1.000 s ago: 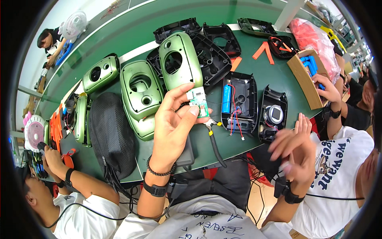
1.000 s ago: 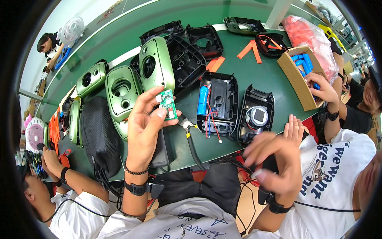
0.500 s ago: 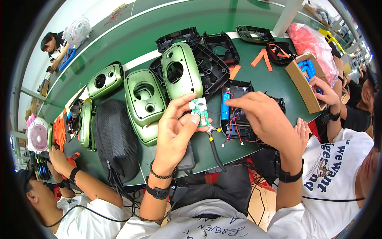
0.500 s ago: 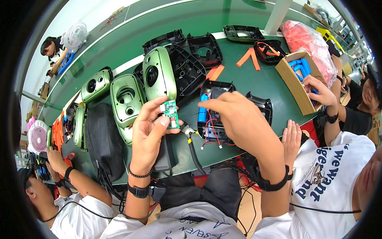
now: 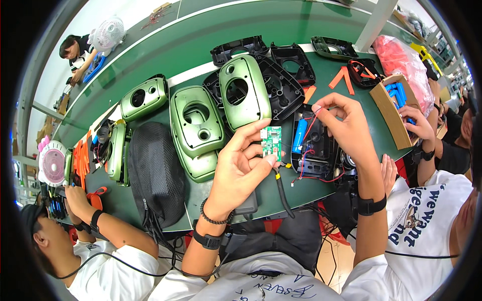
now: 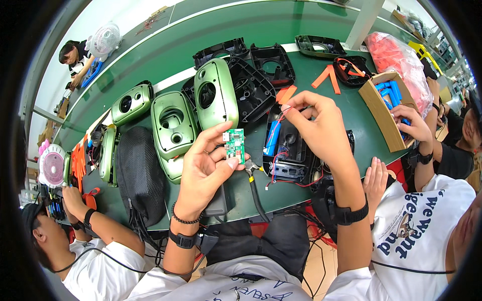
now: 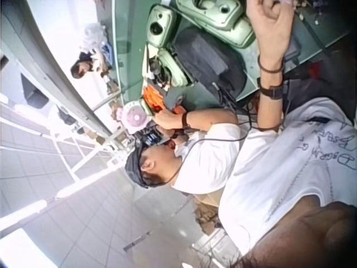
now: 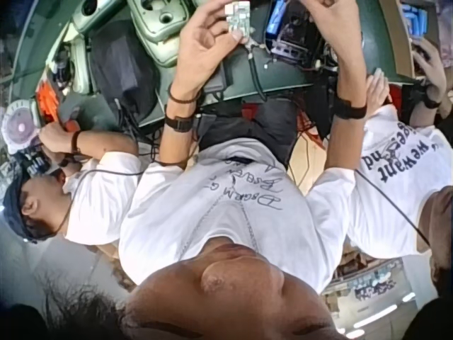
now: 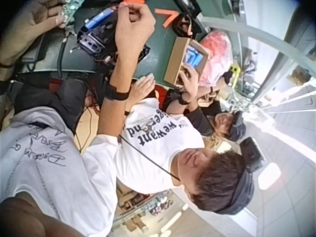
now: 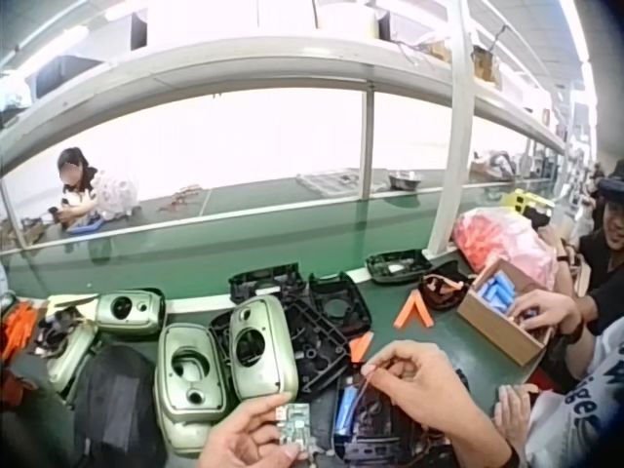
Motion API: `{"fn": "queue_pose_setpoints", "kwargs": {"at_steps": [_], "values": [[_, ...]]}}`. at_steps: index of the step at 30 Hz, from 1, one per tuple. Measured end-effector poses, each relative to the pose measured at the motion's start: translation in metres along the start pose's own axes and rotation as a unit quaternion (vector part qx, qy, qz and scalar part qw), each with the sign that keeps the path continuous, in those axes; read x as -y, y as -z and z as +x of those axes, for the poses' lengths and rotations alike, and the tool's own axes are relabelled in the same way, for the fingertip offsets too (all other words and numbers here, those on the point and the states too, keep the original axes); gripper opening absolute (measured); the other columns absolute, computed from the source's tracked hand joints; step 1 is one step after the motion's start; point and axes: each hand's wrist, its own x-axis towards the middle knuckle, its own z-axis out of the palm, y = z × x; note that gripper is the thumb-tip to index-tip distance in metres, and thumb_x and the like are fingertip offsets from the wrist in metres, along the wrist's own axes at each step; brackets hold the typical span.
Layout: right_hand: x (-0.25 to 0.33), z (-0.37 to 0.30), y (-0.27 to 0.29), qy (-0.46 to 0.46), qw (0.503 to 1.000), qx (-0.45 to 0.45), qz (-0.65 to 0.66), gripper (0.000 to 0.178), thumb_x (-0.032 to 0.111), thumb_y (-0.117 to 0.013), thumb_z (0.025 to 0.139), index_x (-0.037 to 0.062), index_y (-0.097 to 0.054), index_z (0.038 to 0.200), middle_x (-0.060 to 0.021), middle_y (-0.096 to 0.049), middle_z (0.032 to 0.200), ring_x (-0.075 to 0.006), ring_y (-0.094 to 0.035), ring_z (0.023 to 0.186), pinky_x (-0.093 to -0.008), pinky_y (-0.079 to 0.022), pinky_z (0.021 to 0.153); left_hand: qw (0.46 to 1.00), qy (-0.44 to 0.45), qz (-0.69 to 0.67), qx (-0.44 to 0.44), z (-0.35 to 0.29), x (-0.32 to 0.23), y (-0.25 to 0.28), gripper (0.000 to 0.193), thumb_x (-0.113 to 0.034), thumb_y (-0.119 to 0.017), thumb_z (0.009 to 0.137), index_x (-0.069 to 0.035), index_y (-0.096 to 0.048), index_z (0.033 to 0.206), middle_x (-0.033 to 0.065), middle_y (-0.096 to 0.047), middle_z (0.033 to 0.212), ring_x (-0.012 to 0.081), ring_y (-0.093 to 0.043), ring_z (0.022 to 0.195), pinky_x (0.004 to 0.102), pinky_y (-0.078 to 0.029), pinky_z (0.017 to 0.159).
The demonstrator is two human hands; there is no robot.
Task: Assembling electronic components into a plastic housing, involving wiring and circuit board placement.
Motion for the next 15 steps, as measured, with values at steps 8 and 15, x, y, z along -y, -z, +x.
{"fn": "queue_pose_setpoints", "kwargs": {"at_steps": [8, 15], "values": [[-0.008, 0.015, 0.000, -0.020, 0.976, -0.059, 0.209, 0.012, 0.006, -0.073, 0.097, -0.0003, -0.072, 0.106, -0.0030, -0.076, 0.097, -0.0091, -0.071, 0.080, -0.0242, -0.054, 0.070, 1.000, -0.004, 0.008, 0.000, -0.001, 0.000, 0.000, 0.064, 0.006, -0.065, 0.098, 0.001, -0.045, 0.158, 0.0142, -0.060, 0.135, 0.0263, -0.072, 0.117, 0.0357, -0.061, 0.095], [-0.013, 0.011, -0.009, 0.027, 0.989, 0.017, 0.146, 0.012, 0.012, -0.072, 0.102, 0.0003, -0.069, 0.105, -0.0038, -0.075, 0.098, -0.0087, -0.071, 0.083, -0.0248, -0.055, 0.071, 1.000, -0.002, 0.012, 0.002, -0.001, 0.000, 0.001, 0.064, 0.006, -0.066, 0.098, 0.001, -0.045, 0.158, 0.0139, -0.060, 0.135, 0.0257, -0.072, 0.116, 0.0350, -0.061, 0.095]]}}
